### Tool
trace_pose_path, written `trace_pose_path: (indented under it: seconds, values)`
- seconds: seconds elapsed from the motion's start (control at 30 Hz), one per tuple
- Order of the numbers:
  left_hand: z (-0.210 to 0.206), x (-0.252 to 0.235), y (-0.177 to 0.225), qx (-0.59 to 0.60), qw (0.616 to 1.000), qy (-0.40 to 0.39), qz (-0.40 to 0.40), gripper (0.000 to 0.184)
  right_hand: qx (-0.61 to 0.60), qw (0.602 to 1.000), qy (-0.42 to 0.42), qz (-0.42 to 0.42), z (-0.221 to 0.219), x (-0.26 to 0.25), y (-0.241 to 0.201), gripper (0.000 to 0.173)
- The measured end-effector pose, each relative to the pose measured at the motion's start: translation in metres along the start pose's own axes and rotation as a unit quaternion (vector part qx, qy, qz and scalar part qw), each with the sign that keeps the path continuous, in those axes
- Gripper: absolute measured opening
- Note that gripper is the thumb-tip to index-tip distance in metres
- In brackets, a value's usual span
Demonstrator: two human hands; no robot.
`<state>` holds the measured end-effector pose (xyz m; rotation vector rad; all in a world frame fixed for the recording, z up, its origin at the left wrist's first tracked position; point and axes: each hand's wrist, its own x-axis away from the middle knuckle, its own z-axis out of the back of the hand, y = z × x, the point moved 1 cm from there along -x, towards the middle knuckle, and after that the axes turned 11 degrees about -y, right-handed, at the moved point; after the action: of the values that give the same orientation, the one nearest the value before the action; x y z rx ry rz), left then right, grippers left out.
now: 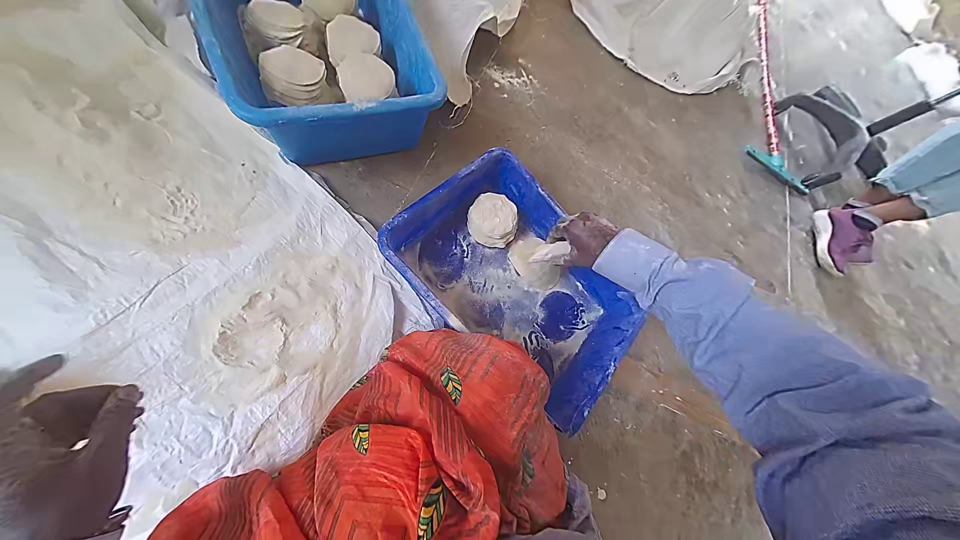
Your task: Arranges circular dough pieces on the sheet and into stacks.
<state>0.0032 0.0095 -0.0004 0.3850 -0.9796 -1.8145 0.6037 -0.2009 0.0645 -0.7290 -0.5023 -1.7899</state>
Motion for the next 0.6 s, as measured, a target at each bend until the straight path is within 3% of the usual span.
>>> trace_pose_path:
  seconds: [0.1, 0.2, 0.27, 0.33, 0.43, 0.5, 0.6]
  values:
    - [-0.027, -0.01, 0.046, 0.11, 0.985, -0.056, -0.125, 0.047, -0.065, 0.988, 0.102, 0.094, 0.021, 0.031, -0.048, 0.038]
    - [-0.06, -0.022, 0.094, 0.294, 0.943, -0.146, -0.06, 0.036, -0.151, 0.95, 0.187, 0.201, 0.038, 0.051, -0.116, 0.039]
    - [-0.082, -0.029, 0.114, 0.422, 0.882, -0.209, -0.011, 0.054, -0.27, 0.9, 0.196, 0.278, 0.044, 0.056, -0.166, 0.035]
    - [-0.1, -0.027, 0.133, 0.554, 0.797, -0.239, 0.02, 0.078, -0.392, 0.843, 0.16, 0.331, 0.043, 0.053, -0.212, 0.032]
    - [-0.112, -0.013, 0.147, 0.705, 0.672, -0.229, 0.003, 0.08, -0.553, 0.769, 0.04, 0.318, 0.035, 0.044, -0.266, 0.026]
    - [-0.112, -0.004, 0.144, 0.727, 0.653, -0.212, 0.005, 0.078, -0.588, 0.764, -0.003, 0.265, 0.022, 0.027, -0.284, 0.031]
    - [-0.115, -0.001, 0.132, 0.739, 0.644, -0.189, 0.054, 0.074, -0.56, 0.8, 0.015, 0.216, 0.008, 0.008, -0.293, 0.042]
